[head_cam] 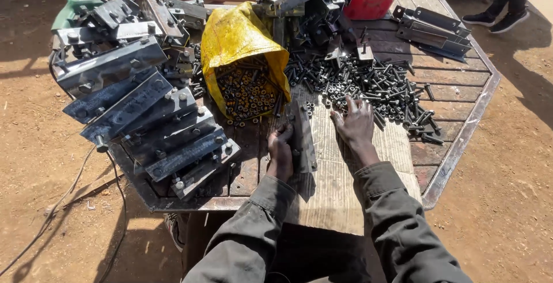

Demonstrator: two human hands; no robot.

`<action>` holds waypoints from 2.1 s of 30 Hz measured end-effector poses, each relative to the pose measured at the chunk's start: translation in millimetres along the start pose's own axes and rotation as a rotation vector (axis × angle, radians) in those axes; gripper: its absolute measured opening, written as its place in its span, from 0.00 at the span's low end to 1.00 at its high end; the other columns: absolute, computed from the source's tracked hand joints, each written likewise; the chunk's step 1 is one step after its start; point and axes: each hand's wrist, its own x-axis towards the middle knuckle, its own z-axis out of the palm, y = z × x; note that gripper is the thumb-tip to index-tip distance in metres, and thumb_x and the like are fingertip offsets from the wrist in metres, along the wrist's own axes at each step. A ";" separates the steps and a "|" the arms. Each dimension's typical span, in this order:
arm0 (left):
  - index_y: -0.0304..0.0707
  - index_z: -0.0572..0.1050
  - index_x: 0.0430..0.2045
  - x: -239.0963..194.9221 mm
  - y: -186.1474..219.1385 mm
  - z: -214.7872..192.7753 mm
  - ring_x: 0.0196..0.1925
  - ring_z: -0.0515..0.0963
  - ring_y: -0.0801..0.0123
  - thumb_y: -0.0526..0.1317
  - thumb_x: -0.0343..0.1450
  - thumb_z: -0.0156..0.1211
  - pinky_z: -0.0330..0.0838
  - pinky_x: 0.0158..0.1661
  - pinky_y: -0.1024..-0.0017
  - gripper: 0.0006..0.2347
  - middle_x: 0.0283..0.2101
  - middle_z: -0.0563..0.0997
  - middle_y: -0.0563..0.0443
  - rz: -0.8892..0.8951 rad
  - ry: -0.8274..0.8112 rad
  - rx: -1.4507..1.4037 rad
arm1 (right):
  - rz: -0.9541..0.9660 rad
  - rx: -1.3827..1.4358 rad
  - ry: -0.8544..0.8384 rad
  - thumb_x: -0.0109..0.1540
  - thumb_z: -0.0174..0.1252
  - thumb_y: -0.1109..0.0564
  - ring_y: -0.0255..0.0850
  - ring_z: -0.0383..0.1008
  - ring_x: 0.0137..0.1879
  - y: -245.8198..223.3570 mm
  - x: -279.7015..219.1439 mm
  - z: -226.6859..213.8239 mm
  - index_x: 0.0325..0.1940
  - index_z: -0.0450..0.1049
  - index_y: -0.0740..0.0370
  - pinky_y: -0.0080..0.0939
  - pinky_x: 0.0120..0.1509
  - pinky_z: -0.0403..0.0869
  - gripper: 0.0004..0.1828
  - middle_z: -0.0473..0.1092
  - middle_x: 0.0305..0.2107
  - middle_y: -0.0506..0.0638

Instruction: A person is manually assembling metal components by inserting bolts through holes in metal plates and securing them with nuts.

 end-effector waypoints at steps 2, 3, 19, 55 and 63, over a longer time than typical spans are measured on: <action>0.42 0.81 0.28 4.2 -7.7 -2.8 0.22 0.82 0.65 0.42 0.71 0.63 0.70 0.16 0.77 0.06 0.26 0.83 0.46 0.000 0.039 -0.010 | -0.031 -0.054 -0.052 0.70 0.54 0.37 0.66 0.66 0.72 -0.4 -4.0 -4.4 0.72 0.65 0.58 0.65 0.80 0.52 0.32 0.74 0.48 0.78; 0.42 0.81 0.28 6.3 -11.6 -0.7 0.22 0.82 0.65 0.42 0.71 0.63 0.70 0.16 0.77 0.06 0.26 0.83 0.46 -0.008 0.040 -0.011 | -0.027 -0.059 -0.057 0.70 0.54 0.37 0.66 0.66 0.72 2.6 0.6 -1.7 0.72 0.65 0.58 0.65 0.80 0.52 0.32 0.74 0.48 0.78; 0.44 0.82 0.28 -12.6 -2.1 10.9 0.25 0.82 0.67 0.41 0.67 0.66 0.73 0.24 0.76 0.04 0.25 0.82 0.48 0.012 0.075 -0.005 | -0.125 0.157 0.084 0.61 0.61 0.57 0.59 0.77 0.47 55.6 14.1 25.4 0.50 0.75 0.47 0.57 0.51 0.77 0.13 0.72 0.38 0.59; 0.42 0.83 0.31 -25.2 4.3 10.6 0.31 0.84 0.70 0.38 0.69 0.64 0.78 0.35 0.74 0.04 0.28 0.83 0.49 0.042 -0.026 -0.065 | -0.215 -0.146 0.033 0.70 0.48 0.31 0.56 0.62 0.72 9.4 31.2 41.6 0.66 0.69 0.53 0.65 0.73 0.58 0.31 0.69 0.61 0.57; 0.42 0.83 0.31 -24.2 3.3 11.4 0.31 0.84 0.69 0.38 0.69 0.64 0.79 0.35 0.74 0.04 0.28 0.83 0.50 0.048 -0.030 -0.078 | -0.187 -0.097 0.070 0.63 0.66 0.49 0.54 0.72 0.60 54.1 33.3 84.3 0.61 0.73 0.51 0.62 0.63 0.70 0.23 0.74 0.46 0.56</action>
